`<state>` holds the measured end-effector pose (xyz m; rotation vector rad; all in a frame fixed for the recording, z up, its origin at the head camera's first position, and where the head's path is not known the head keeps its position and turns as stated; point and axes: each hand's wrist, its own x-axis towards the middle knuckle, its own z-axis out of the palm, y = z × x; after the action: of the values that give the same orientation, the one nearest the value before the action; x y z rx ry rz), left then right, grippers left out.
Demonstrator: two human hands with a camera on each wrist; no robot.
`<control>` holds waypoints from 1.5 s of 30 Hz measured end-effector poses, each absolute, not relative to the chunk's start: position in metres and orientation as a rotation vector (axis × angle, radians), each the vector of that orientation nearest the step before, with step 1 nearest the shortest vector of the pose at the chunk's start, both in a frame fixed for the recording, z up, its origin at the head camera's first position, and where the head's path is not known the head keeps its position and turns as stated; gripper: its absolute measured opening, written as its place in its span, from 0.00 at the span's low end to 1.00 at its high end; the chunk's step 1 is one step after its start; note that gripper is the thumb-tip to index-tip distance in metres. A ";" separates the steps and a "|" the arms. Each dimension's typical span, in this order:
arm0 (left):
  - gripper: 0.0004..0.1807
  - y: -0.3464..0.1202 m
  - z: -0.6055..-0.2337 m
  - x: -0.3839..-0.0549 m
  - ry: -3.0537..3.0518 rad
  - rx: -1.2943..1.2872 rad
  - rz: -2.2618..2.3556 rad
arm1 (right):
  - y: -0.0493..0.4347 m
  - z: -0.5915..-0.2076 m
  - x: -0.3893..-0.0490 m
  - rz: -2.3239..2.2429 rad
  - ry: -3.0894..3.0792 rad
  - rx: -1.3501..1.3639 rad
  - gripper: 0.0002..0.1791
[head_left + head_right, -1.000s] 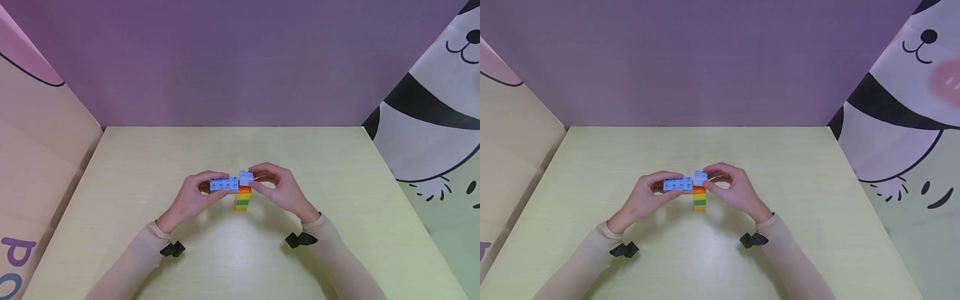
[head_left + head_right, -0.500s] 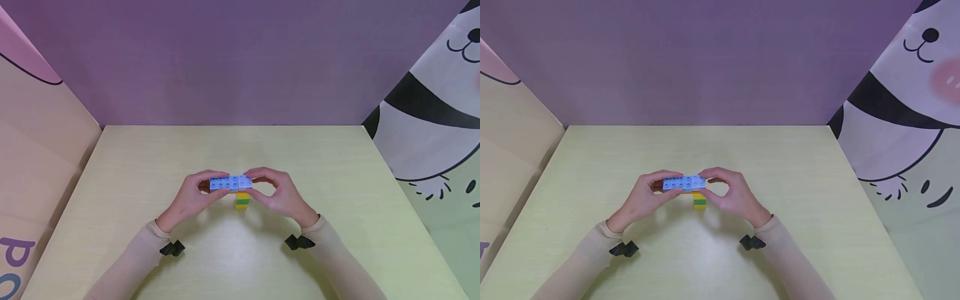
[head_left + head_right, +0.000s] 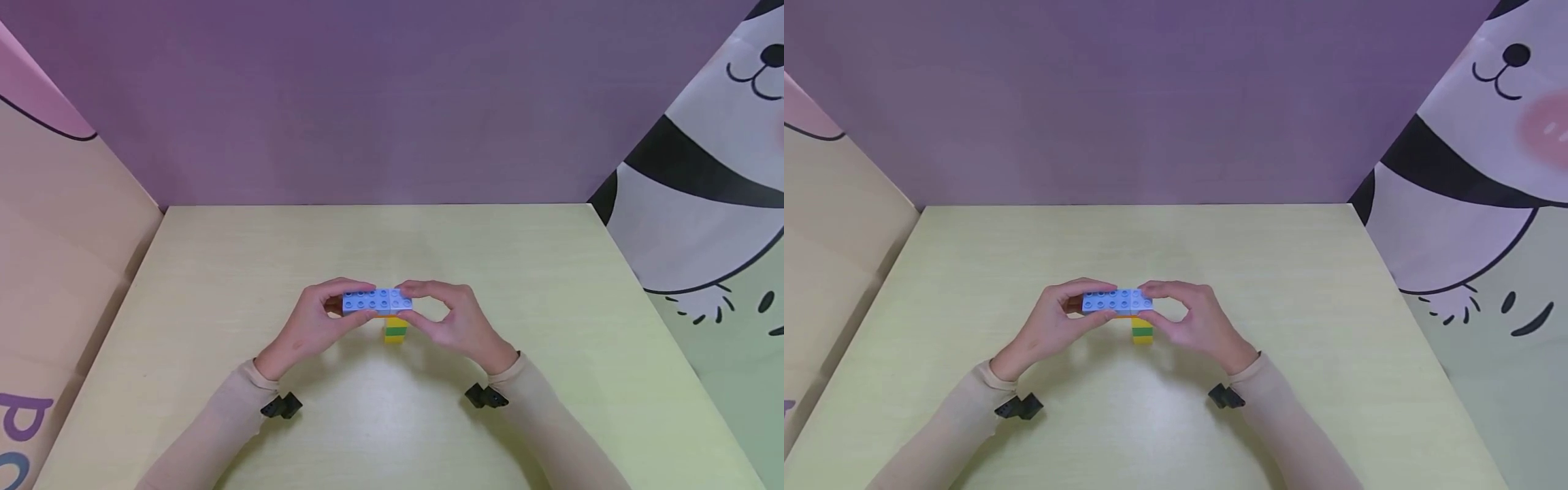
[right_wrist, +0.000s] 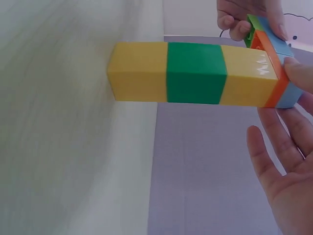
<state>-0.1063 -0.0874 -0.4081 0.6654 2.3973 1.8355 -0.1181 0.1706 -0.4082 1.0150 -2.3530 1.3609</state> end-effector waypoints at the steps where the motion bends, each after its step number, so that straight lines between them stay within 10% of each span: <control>1: 0.19 -0.088 -0.408 -0.106 2.408 0.677 1.822 | 0.170 -0.409 -0.117 1.360 -2.349 1.009 0.20; 27: 0.21 -0.110 -0.395 -0.098 2.599 0.652 1.622 | 0.173 -0.414 -0.106 1.828 -2.514 0.722 0.33; 45: 0.22 -0.108 -0.399 -0.108 2.538 0.498 1.747 | 0.175 -0.442 -0.109 1.819 -2.778 0.557 0.22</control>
<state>-0.1080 -0.1078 -0.3989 0.4984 2.5377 1.7471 -0.1087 0.1752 -0.4419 0.5571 -2.7781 1.8189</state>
